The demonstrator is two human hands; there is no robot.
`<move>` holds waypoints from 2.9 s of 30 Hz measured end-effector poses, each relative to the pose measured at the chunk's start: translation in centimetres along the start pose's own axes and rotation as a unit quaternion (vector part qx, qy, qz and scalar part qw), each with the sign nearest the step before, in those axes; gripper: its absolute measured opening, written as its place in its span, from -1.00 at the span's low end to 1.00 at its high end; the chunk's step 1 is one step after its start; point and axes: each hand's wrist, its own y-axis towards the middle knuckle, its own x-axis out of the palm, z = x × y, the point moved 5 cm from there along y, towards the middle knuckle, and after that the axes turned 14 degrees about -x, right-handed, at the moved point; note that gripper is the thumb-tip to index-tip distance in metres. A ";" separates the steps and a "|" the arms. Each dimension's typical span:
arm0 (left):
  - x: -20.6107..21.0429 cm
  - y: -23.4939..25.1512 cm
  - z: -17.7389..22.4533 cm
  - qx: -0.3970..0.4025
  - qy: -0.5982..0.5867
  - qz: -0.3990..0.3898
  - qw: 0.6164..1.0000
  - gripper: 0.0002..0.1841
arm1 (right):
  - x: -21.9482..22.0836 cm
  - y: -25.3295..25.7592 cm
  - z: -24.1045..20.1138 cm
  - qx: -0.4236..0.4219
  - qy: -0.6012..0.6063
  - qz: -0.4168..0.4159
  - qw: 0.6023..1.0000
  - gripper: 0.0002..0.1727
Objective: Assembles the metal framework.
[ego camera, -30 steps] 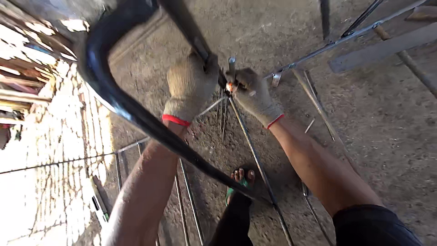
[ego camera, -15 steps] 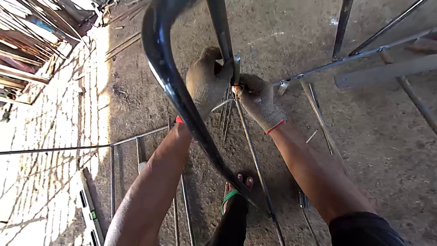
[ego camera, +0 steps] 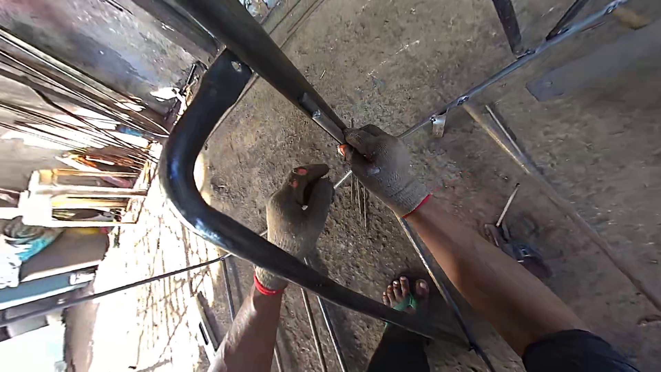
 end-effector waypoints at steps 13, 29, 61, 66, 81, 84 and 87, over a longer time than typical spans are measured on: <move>-0.2 3.4 0.4 -0.059 0.046 -0.022 0.997 -0.73 | -0.5 1.2 -0.5 -0.046 0.027 0.047 0.997 -0.74; 1.8 6.5 3.3 -0.102 0.104 -0.055 0.988 -0.49 | 0.0 1.3 -1.2 -0.077 -0.013 0.024 0.997 -0.78; 2.6 7.5 3.2 -0.137 0.074 -0.027 0.987 -0.59 | 0.1 2.1 0.2 -0.122 0.053 0.036 0.991 -0.77; 2.5 7.6 3.1 -0.123 0.082 -0.023 0.989 -0.62 | 0.0 2.2 0.1 -0.115 0.049 0.043 0.991 -0.76; 2.7 7.7 3.2 -0.091 0.077 -0.012 0.993 -0.70 | -0.3 1.6 -1.2 -0.101 -0.017 0.011 0.995 -0.76; 2.7 7.8 3.1 -0.073 0.057 -0.024 0.995 -0.71 | -0.3 1.5 -1.2 -0.101 -0.010 0.035 0.994 -0.79; 2.6 7.8 3.0 -0.084 0.065 -0.013 0.994 -0.70 | -0.2 1.7 -1.1 -0.102 -0.004 0.020 0.995 -0.79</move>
